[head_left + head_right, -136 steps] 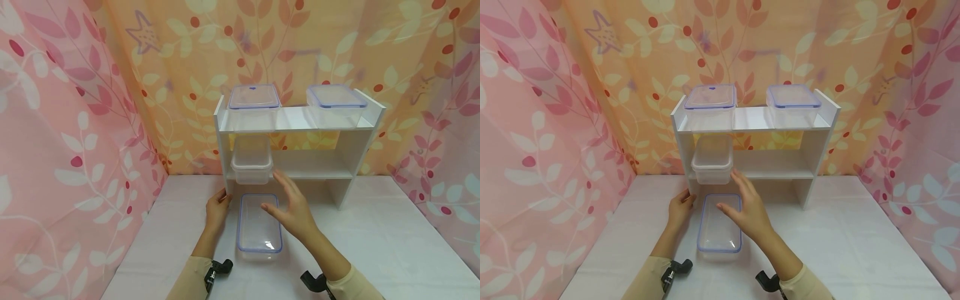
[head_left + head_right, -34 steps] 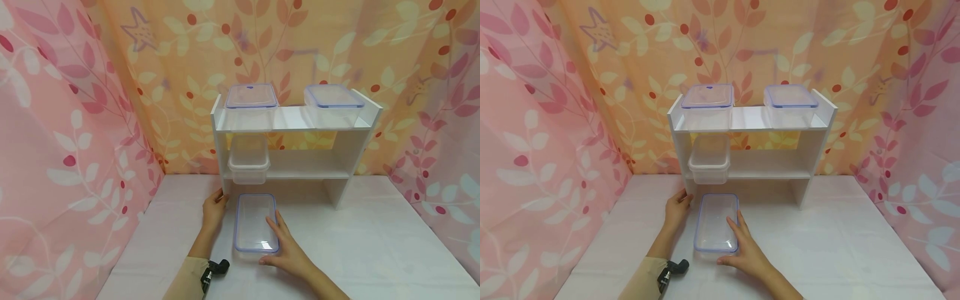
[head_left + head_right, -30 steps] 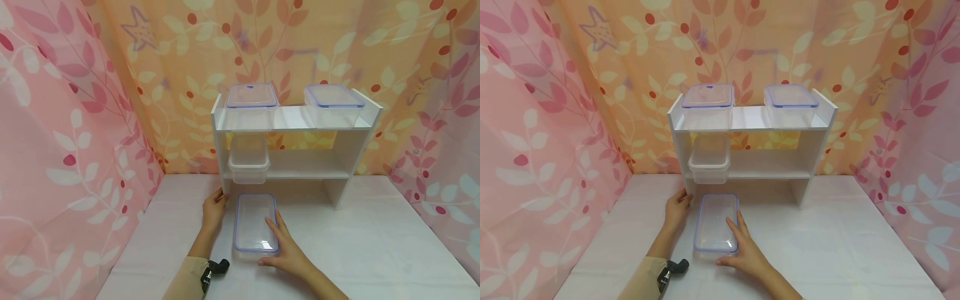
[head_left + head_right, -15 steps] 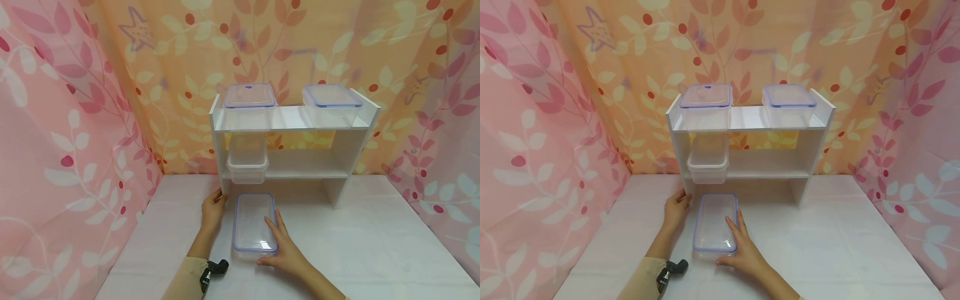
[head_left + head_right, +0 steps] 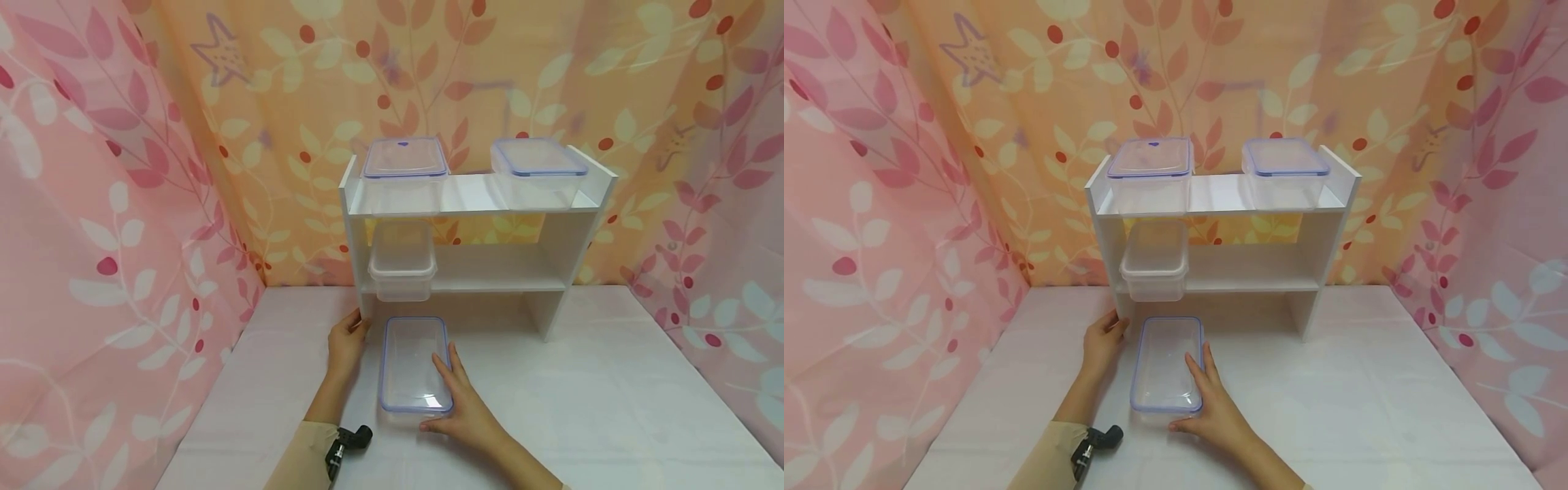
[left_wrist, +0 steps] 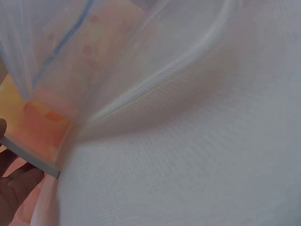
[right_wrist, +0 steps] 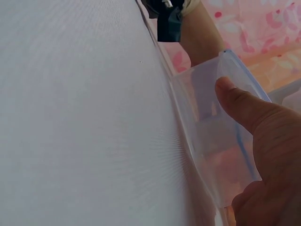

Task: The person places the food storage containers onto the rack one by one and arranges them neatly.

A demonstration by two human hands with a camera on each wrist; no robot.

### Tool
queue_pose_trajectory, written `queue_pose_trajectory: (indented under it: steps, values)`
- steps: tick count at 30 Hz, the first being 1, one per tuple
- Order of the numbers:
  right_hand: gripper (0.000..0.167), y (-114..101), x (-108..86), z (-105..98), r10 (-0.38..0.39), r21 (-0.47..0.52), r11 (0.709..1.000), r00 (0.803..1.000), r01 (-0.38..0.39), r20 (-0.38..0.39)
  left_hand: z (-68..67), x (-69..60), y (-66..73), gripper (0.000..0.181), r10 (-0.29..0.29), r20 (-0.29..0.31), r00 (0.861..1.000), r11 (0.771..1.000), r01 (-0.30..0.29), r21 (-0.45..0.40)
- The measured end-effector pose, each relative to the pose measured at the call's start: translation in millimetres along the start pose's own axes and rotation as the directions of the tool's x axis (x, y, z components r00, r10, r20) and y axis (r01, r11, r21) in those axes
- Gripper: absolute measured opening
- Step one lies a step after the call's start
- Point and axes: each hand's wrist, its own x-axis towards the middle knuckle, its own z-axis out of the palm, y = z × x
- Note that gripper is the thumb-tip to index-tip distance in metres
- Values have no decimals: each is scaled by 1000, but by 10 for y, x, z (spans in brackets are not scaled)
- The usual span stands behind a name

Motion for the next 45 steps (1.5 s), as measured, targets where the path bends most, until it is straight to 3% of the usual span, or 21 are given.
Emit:
queue_pose_trajectory:
  steps: [15,24,35,45]
  values:
    - [127,-60,10,-15,-7,-22,1000,1000,6,-21,-33,17,-27,41,22,-10,1000,999,-21,44]
    - [127,-122,-4,-65,-19,-40,999,999,18,-30,-60,18,-44,41,8,0,1000,1000,-8,18]
    - [122,-348,-95,-222,-15,24,1000,1000,15,-16,-38,17,-1,41,6,1,1000,1000,-6,-1]
    - [121,-502,-147,-434,-65,-41,997,997,63,-33,-2,25,-9,41,5,3,1000,1000,-5,3]
